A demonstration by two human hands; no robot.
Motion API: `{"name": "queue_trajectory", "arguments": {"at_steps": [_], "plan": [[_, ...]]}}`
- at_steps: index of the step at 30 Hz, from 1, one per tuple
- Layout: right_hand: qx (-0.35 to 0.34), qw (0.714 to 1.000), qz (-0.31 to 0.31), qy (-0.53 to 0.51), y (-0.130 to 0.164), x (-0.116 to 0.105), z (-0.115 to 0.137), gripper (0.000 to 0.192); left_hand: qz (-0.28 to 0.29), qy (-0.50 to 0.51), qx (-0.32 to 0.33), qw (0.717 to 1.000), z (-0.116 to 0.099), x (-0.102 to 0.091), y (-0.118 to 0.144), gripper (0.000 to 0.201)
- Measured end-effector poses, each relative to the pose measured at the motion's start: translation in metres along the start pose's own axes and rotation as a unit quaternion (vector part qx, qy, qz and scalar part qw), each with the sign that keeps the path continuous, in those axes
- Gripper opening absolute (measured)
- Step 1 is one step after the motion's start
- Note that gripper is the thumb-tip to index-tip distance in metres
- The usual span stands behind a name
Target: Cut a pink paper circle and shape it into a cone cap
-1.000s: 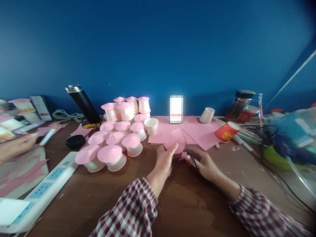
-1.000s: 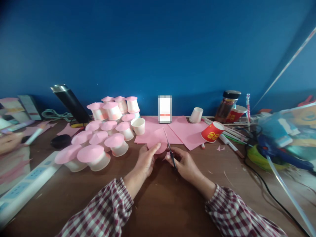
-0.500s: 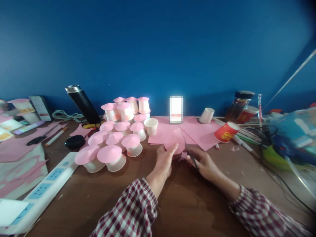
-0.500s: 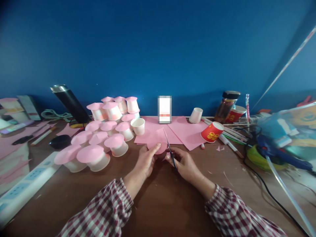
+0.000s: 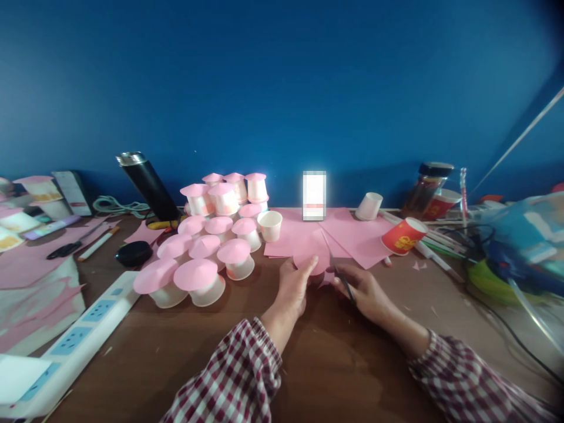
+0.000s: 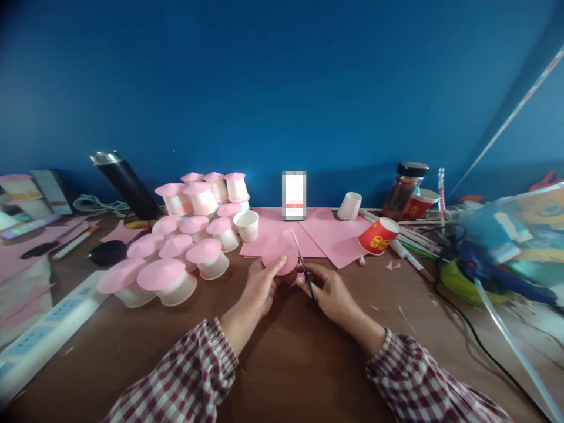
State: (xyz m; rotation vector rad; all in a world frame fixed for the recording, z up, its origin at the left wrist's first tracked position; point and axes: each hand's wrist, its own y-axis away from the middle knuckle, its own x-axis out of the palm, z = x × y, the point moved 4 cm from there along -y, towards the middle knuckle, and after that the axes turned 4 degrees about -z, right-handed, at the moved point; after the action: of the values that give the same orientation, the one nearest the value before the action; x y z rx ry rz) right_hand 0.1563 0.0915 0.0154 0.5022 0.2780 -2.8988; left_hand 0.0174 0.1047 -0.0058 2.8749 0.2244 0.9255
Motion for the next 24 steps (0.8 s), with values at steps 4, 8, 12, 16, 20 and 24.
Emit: {"name": "queue_trajectory", "arguments": {"at_steps": [4, 8, 12, 16, 20, 24], "plan": [[0.006, 1.000, -0.003, -0.001, 0.0001, -0.0008, 0.0001, 0.046, 0.001, -0.002, -0.003, 1.000, -0.0009, 0.0005, -0.0001, 0.047], [0.007, 1.000, -0.003, -0.004, 0.0001, -0.0010, -0.0002, 0.045, 0.000, -0.006, -0.002, 1.000, -0.0004, 0.0001, -0.0001, 0.046], [0.014, 1.000, 0.007, -0.011, 0.0002, -0.0008, -0.0021, 0.043, 0.003, -0.003, -0.004, 1.000, 0.0008, 0.0001, -0.0009, 0.041], [0.015, 1.000, 0.009, -0.016, -0.0002, -0.0016, -0.0042, 0.042, 0.010, -0.002, -0.007, 1.000, 0.0017, 0.0007, -0.0014, 0.039], [0.022, 0.999, 0.013, -0.026, -0.0003, -0.0017, -0.0050, 0.041, 0.009, 0.002, -0.004, 1.000, 0.0014, 0.0001, -0.0012, 0.038], [0.020, 0.999, 0.017, -0.023, 0.0003, -0.0018, -0.0042, 0.039, 0.011, 0.003, -0.007, 1.000, 0.0009, 0.0004, -0.0014, 0.038]]}}
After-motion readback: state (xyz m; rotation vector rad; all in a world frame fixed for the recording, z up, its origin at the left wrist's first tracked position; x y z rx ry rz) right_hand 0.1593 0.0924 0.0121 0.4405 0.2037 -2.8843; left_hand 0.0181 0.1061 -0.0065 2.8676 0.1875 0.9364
